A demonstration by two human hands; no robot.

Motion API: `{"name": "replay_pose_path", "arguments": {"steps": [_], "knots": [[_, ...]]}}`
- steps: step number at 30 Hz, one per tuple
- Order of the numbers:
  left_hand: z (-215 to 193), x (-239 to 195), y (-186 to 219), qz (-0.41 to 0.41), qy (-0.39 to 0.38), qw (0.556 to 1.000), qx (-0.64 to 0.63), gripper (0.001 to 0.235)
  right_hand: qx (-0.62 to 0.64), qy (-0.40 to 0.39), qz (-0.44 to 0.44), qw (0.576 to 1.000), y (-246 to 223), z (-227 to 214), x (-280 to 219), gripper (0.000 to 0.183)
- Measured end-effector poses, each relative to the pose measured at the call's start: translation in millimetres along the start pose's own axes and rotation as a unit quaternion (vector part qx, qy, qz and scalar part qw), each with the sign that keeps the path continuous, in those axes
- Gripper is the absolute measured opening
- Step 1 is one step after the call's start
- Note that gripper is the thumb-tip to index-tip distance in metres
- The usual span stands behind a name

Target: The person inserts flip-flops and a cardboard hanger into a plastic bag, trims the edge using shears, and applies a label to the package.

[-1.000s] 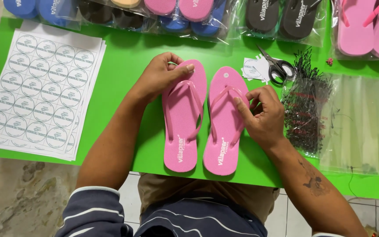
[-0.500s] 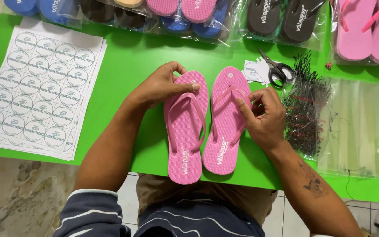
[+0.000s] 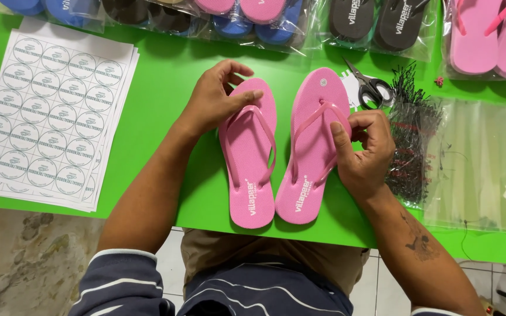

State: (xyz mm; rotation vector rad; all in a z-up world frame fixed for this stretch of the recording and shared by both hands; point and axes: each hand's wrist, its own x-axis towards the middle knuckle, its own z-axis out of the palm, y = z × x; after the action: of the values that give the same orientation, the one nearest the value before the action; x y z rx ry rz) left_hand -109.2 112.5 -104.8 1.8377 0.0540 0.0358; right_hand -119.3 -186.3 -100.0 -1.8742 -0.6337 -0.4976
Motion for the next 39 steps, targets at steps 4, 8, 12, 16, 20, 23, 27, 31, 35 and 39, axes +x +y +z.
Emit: {"name": "replay_pose_path", "arguments": {"steps": [4, 8, 12, 16, 20, 23, 27, 31, 35, 39], "knots": [[15.4, -17.6, 37.7, 0.171, 0.143, 0.962, 0.157, 0.026, -0.040, -0.015, -0.052, 0.998, -22.0, -3.7, 3.7, 0.023], [47.6, -40.5, 69.1, 0.168, 0.028, 0.985, -0.007, 0.037, -0.053, -0.008, -0.134, 0.989, -33.5, -5.5, 3.3, 0.022], [59.6, -48.4, 81.0, 0.074, -0.038, 0.979, -0.186, 0.039, -0.054, -0.021, -0.159, 0.986, -31.4, -0.6, -2.7, 0.020], [61.9, -42.6, 68.7, 0.026, -0.026, 0.972, -0.233, 0.040, 0.001, 0.027, -0.194, 0.981, -22.8, 6.6, -5.7, 0.028], [59.1, -48.5, 81.1, -0.011, -0.030, 0.979, -0.201, 0.029, -0.004, 0.025, -0.204, 0.979, -32.7, 7.7, -3.7, 0.027], [59.2, -50.2, 84.9, -0.023, -0.035, 0.975, -0.218, 0.027, -0.008, 0.024, -0.206, 0.978, -38.7, 5.7, -2.5, 0.026], [57.8, -47.5, 79.9, -0.010, -0.016, 0.975, -0.222, 0.024, -0.051, 0.033, -0.234, 0.970, -32.5, 4.9, 0.3, 0.030], [54.8, -41.9, 75.0, 0.022, 0.020, 0.975, -0.221, 0.027, 0.112, -0.038, 0.021, 0.993, -34.7, 7.7, -5.0, 0.064], [36.8, -31.0, 59.7, 0.140, 0.074, 0.987, 0.005, 0.028, 0.140, -0.028, 0.176, 0.974, -41.7, 6.1, 2.6, 0.050], [3.1, -20.2, 26.8, 0.087, 0.176, 0.925, 0.326, 0.033, 0.120, -0.044, 0.169, 0.977, -27.6, 5.8, 8.9, 0.049]]}}
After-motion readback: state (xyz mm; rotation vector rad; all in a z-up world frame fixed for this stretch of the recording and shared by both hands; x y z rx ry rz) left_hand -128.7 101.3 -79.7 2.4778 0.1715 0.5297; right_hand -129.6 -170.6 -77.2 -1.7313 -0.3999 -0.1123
